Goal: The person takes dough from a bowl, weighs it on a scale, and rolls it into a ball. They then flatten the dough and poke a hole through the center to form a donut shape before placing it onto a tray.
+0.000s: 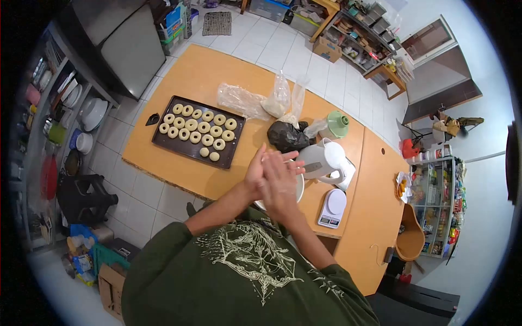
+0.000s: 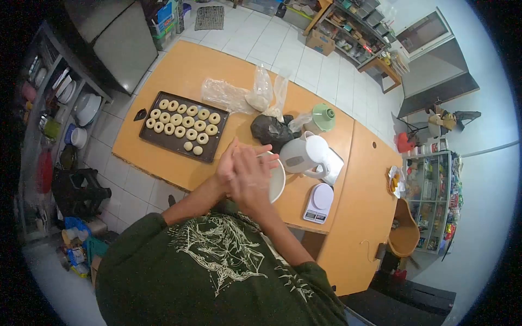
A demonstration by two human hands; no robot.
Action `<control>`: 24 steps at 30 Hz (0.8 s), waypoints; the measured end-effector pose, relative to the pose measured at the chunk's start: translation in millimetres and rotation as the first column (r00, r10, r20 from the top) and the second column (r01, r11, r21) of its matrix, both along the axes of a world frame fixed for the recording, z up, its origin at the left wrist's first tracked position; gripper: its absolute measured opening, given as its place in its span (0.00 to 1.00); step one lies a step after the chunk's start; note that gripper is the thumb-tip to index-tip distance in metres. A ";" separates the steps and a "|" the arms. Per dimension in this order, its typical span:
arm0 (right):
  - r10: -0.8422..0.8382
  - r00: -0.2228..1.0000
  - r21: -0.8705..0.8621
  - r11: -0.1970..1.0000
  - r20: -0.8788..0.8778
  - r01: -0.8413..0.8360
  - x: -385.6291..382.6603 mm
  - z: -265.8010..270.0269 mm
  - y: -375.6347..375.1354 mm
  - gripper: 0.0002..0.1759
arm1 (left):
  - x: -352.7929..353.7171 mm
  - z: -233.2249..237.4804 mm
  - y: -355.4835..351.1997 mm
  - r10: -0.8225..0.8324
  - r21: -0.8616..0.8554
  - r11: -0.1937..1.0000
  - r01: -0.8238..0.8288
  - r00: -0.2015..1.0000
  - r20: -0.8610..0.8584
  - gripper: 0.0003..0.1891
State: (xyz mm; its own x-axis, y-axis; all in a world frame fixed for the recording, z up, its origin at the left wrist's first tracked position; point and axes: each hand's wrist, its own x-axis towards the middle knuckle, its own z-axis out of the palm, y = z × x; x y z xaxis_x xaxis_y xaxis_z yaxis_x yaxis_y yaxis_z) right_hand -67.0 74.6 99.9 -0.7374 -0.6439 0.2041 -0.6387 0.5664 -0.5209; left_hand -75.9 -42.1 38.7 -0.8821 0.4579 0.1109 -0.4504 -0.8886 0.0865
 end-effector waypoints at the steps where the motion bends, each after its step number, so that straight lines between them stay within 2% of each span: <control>1: -0.107 0.994 0.112 0.988 -0.014 0.108 -2.9 3.1 7.1 0.34 | 12.6 30.5 4.8 0.108 -0.142 0.988 -0.068 0.949 0.297 0.45; 2: -0.107 0.994 0.114 0.988 -0.008 0.107 -9.2 3.4 10.8 0.34 | 21.3 31.5 15.0 0.108 -0.141 0.988 -0.068 0.947 0.303 0.45; 4: -0.208 0.976 0.062 0.975 -0.063 0.212 -22.4 0.1 10.9 0.34 | 36.1 31.4 31.6 0.086 -0.344 0.939 0.010 0.962 0.260 0.46; 5: -0.104 0.994 -0.037 0.994 -0.019 0.103 -18.6 -5.0 2.7 0.34 | 32.8 17.2 38.4 0.011 -0.162 0.987 0.016 0.986 0.164 0.48; 6: -0.084 0.996 -0.039 0.996 -0.007 0.084 -9.2 -1.1 -5.9 0.34 | 26.9 5.5 38.6 0.030 -0.164 0.986 -0.001 0.984 0.175 0.48; 8: 0.105 0.985 0.150 0.985 -0.140 -0.083 10.5 15.2 -20.0 0.34 | 3.6 -11.1 23.3 -0.128 0.183 0.978 0.103 0.983 0.132 0.49; 9: 0.051 0.989 0.151 0.988 -0.140 -0.029 5.7 4.2 -12.3 0.34 | -2.7 -15.7 14.6 -0.062 0.226 0.971 0.078 0.995 -0.076 0.52; 10: 0.056 0.989 0.145 0.989 -0.138 -0.036 -1.7 7.5 -8.4 0.34 | 0.7 -4.5 11.9 -0.056 0.220 0.973 0.071 0.996 -0.073 0.52; 12: -0.112 0.973 0.209 0.966 -0.201 0.154 -12.7 13.8 -4.7 0.34 | 17.2 20.1 20.8 0.028 -0.018 0.999 -0.026 0.993 0.119 0.51; 13: -0.103 0.984 0.136 0.983 -0.142 0.123 -14.9 9.8 -8.0 0.35 | 22.5 26.4 27.4 -0.028 0.028 0.999 0.026 0.997 0.068 0.57; 14: -0.092 0.986 0.137 0.984 -0.141 0.112 -11.1 10.5 -12.0 0.35 | 18.7 23.0 22.4 -0.017 0.028 0.999 0.015 0.997 0.070 0.57; 16: 0.040 0.990 0.145 0.989 -0.132 -0.021 3.2 14.9 -21.2 0.38 | 4.9 14.7 2.7 -0.067 0.157 0.982 0.100 0.977 -0.204 0.58; 17: 0.041 0.986 0.207 0.978 -0.163 -0.006 9.3 17.1 -19.2 0.39 | 2.9 13.6 -2.7 -0.017 0.142 0.990 0.023 0.999 -0.048 0.59; 18: 0.056 0.985 0.200 0.979 -0.165 -0.022 4.3 17.2 -17.0 0.39 | 3.0 10.9 -1.1 -0.001 0.135 0.991 0.007 0.999 -0.049 0.59; 20: -0.112 0.958 0.280 0.941 -0.265 0.188 -6.5 15.8 -9.2 0.39 | 13.1 0.5 16.1 -0.016 -0.011 1.000 0.016 1.000 0.016 0.63; 21: -0.176 0.959 0.197 0.955 -0.223 0.221 -10.4 15.0 -13.2 0.37 | 26.1 7.3 24.6 -0.036 -0.013 0.999 0.036 0.998 0.042 0.64; 22: -0.178 0.959 0.201 0.954 -0.223 0.224 -5.3 15.0 -15.0 0.37 | 22.7 -4.0 30.5 -0.039 -0.009 0.999 0.039 0.998 0.043 0.64; 23: -0.045 0.987 0.208 0.975 -0.157 0.078 1.3 16.2 -22.4 0.35 | 12.8 -22.8 35.7 -0.124 0.187 0.972 0.140 0.988 -0.096 0.61; 24: 0.089 0.992 0.205 0.976 -0.087 -0.070 9.0 18.7 -27.4 0.34 | 8.1 -24.1 34.4 -0.179 0.358 0.897 0.259 0.954 -0.242 0.59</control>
State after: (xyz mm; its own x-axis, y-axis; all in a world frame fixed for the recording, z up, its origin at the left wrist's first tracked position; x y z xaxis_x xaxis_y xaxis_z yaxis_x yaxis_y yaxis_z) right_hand -58.0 47.2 118.6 -0.6657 -0.7346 0.1310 -0.7268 0.5987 -0.3366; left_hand -67.8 -7.7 14.6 -0.7058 0.5235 0.4773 -0.6463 -0.7517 -0.1311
